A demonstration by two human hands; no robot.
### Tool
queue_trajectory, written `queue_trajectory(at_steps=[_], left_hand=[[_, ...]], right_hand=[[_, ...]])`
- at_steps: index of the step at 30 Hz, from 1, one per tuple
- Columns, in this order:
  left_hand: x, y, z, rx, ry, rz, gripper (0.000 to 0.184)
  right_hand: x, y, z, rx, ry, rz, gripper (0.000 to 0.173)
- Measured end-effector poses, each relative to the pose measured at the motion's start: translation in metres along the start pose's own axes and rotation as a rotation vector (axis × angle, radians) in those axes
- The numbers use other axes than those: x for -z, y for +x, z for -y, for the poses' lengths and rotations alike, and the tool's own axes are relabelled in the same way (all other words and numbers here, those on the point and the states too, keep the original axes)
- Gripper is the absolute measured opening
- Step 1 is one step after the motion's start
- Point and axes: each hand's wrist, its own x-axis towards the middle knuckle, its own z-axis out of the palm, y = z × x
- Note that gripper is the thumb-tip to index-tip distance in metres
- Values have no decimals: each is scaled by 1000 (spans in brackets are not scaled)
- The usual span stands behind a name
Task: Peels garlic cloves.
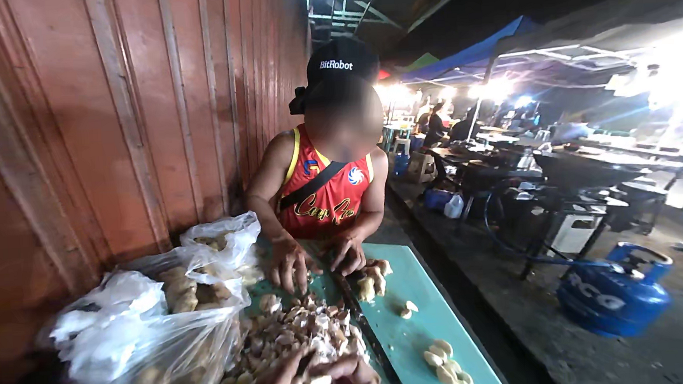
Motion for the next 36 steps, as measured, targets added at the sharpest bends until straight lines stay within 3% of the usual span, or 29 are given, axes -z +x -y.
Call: queue_trajectory(at_steps=[2,6,10,14,17,21,25,31,36], left_hand=[[0,-2,0,63,32,-49,37],[4,1,-5,276,167,115,39],[2,4,-11,341,190,181,37],[-1,1,-7,303,135,114,39],[-3,-1,-2,140,103,31,47],[-9,-3,0,22,128,-37,46],[-7,-2,0,77,152,20,45],[-1,5,2,118,163,31,44],[1,4,-1,124,146,25,43]], right_hand=[[5,0,4,36,-114,-15,27],[5,1,26,-74,-7,-198,23],[8,-2,34,-113,7,-250,20],[31,-21,64,-105,-555,-245,22],[80,-37,103,-95,-1022,-364,30],[136,-47,133,-111,-1311,-486,30],[171,-43,115,-76,-1554,-463,28],[173,-29,103,-31,-1409,-570,37],[176,-29,105,-19,-1178,-664,26]])
